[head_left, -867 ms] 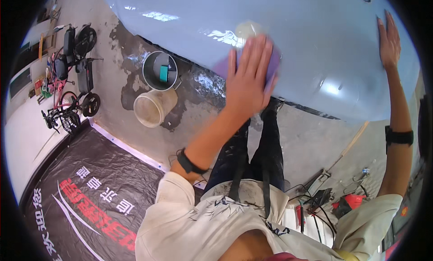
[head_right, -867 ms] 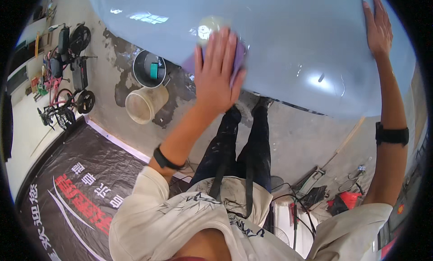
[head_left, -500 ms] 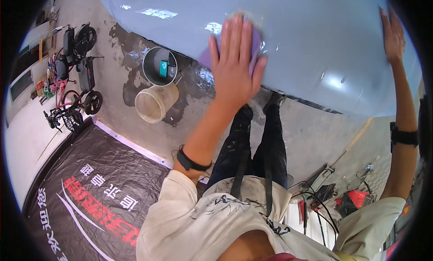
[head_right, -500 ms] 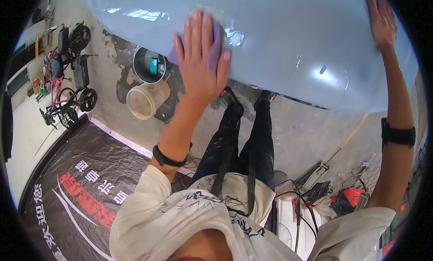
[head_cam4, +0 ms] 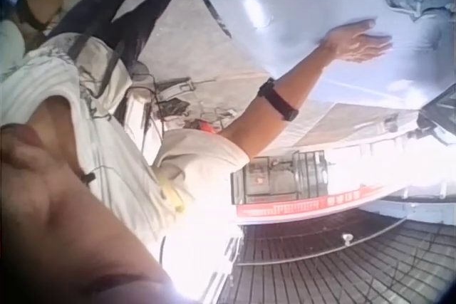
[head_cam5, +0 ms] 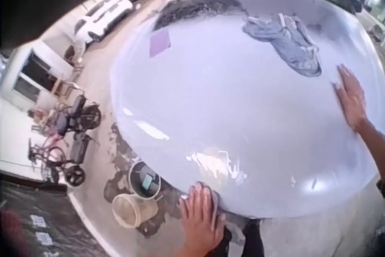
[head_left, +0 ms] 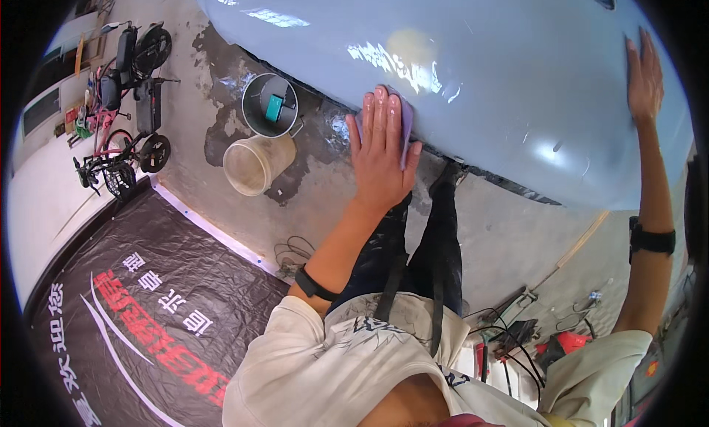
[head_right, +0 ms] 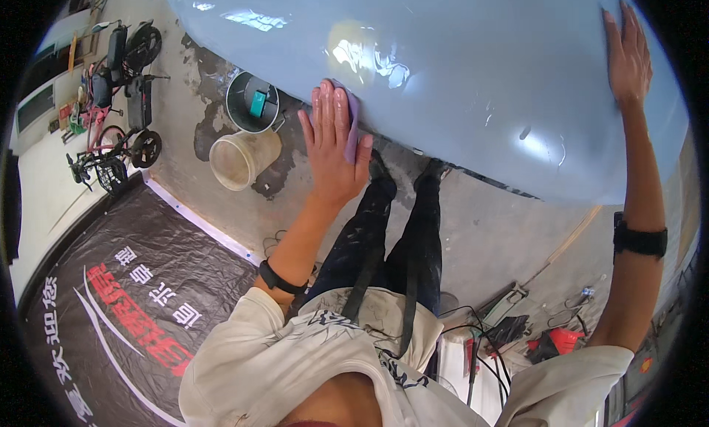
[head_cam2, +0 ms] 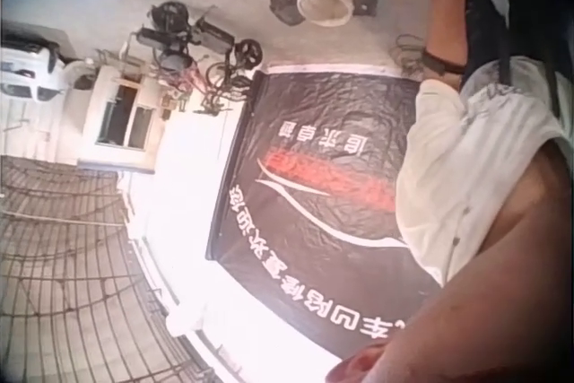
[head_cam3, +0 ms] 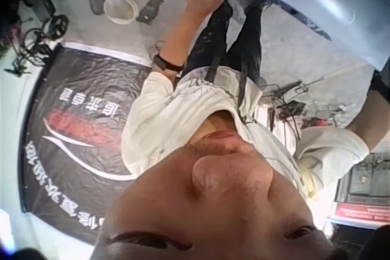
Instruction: The recorder is sanding the surface of a car hood using a purple sanding block and water.
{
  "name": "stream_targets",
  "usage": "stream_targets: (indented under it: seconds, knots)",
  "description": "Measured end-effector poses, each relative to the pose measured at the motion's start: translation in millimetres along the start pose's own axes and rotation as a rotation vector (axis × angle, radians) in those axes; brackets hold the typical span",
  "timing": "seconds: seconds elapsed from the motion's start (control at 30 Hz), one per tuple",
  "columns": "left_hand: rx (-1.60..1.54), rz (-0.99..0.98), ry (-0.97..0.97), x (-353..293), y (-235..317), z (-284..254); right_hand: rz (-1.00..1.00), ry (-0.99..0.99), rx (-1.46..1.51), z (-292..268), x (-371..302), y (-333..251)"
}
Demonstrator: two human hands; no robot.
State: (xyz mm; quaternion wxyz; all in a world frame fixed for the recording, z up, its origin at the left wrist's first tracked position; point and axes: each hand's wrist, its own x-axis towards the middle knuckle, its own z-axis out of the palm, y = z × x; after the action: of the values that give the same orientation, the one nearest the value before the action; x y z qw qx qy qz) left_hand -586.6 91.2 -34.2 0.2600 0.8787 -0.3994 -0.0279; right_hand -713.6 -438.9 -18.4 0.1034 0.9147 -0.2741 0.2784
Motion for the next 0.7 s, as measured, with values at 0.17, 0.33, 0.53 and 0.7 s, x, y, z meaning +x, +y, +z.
stream_targets:
  seconds: [0.17,0.33,0.53,0.7]
  knots:
    - [0.056,0.069,0.148,105.7,-1.9,-10.7,0.045,-0.123,-0.061,-17.2,7.2,-9.3]
    - [-0.184,0.120,0.084,91.5,36.0,3.2,0.055,-0.181,0.045,-26.5,13.0,-26.1]
    - [-0.200,0.281,-0.130,37.6,26.6,-12.7,0.095,-0.236,0.033,-33.6,11.7,-25.0]
    - [-0.062,0.058,0.116,94.5,-33.0,-33.3,0.104,-0.236,0.055,-35.2,17.2,-26.8]
